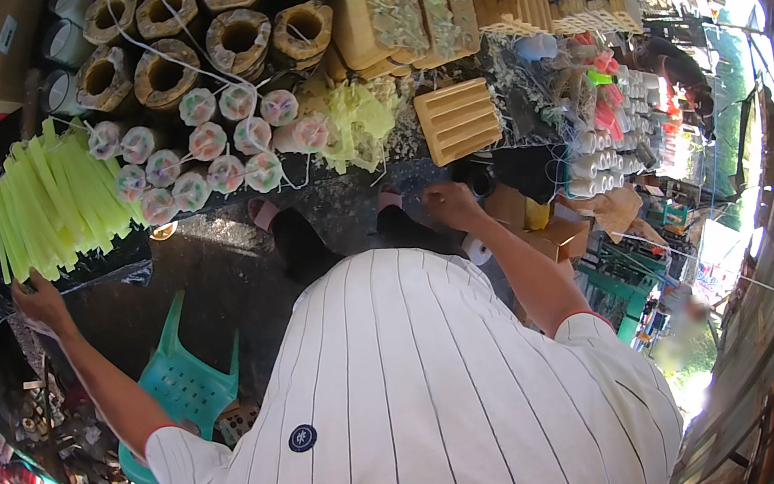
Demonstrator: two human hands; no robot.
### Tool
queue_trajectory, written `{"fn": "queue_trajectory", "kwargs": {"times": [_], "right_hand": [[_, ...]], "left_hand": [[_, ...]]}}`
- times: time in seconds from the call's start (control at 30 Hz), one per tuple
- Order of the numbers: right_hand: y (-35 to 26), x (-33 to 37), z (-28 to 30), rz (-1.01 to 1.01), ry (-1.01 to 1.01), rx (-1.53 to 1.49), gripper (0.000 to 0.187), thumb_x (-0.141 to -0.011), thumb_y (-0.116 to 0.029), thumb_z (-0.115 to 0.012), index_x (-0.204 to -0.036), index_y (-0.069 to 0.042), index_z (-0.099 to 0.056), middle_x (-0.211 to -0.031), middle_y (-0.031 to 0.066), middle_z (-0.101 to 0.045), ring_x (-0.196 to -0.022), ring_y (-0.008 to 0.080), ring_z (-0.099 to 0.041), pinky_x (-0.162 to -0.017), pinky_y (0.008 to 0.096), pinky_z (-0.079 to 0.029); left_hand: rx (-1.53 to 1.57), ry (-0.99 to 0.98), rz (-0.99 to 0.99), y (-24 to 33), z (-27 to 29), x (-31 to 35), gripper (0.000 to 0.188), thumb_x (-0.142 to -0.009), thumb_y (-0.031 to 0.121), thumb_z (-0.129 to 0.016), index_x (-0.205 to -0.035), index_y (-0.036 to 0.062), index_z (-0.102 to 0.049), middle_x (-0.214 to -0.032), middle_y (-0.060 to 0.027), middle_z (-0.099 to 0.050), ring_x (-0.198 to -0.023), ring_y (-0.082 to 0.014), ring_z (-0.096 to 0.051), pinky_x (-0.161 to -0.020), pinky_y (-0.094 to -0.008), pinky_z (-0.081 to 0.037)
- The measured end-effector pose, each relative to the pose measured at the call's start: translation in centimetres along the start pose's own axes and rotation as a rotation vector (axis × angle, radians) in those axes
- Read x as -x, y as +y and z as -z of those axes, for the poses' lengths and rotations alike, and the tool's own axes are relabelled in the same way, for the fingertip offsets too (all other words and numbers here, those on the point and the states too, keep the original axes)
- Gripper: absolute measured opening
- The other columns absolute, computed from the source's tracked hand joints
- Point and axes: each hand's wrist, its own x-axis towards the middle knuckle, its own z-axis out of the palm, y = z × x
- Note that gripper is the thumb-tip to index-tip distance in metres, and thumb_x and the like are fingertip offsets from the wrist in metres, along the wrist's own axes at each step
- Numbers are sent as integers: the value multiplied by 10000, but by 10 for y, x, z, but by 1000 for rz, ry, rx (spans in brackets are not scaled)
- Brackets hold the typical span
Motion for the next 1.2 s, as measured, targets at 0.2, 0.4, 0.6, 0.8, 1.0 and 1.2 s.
{"fn": "queue_trajectory", "kwargs": {"times": [0.2, 0.4, 0.6, 0.8, 1.0, 1.2], "right_hand": [[104, 6, 66, -291, 450, 170, 445, -970, -320, -705, -1324, -53, -673, -1328, 218, -671, -1251, 372, -628, -1071, 476, -484], [124, -46, 99, 368, 382, 418, 616, -1025, -351, -661, -1517, -25, -485, -1578, 205, -478, -1470, 385, -445, -1214, 513, -354], [208, -81, 130, 331, 543, 321, 604, -1034, -303, -646, -1527, -15, -448, -1581, 194, -458, -1498, 375, -416, -1238, 597, -285], [213, -86, 148, 405, 459, 522, 595, -1043, -363, -630, -1482, 15, -492, -1545, 226, -502, -1496, 389, -426, -1251, 589, -267], [145, -101, 125, 938, 331, 178, 648, -988, -379, -689, -1497, -18, -513, -1576, 198, -491, -1520, 343, -403, -1288, 552, -240], [151, -127, 143, 1143, 271, 48, 635, -1000, -392, -677, -1498, -31, -517, -1541, 183, -536, -1458, 300, -491, -1270, 548, -286]], "left_hand": [[787, -973, 85, 308, 93, 267, 233, -922, 131, -782, -1115, 13, -727, -941, -114, -777, -885, -208, -754, -811, -337, -581], [904, -1610, -150, 542, 77, 449, 610, -929, 337, -799, -1366, -48, -619, -1138, -135, -735, -1016, -203, -703, -888, -352, -579], [1212, -1734, 721, 640, 65, 515, 385, -999, 372, -738, -1215, 60, -671, -1070, -73, -722, -998, -194, -699, -848, -404, -570], [1483, -1466, 1163, 678, 67, 538, 387, -978, 334, -775, -1200, 43, -647, -1052, -64, -693, -966, -226, -713, -827, -426, -604], [1445, -1357, 1064, 684, 72, 541, 309, -995, 233, -735, -1203, 25, -640, -1079, -105, -698, -1012, -250, -722, -840, -435, -622], [1789, -956, 866, 715, 127, 531, 305, -977, 73, -699, -1257, -18, -620, -1154, -150, -724, -1018, -286, -743, -876, -432, -638]]}}
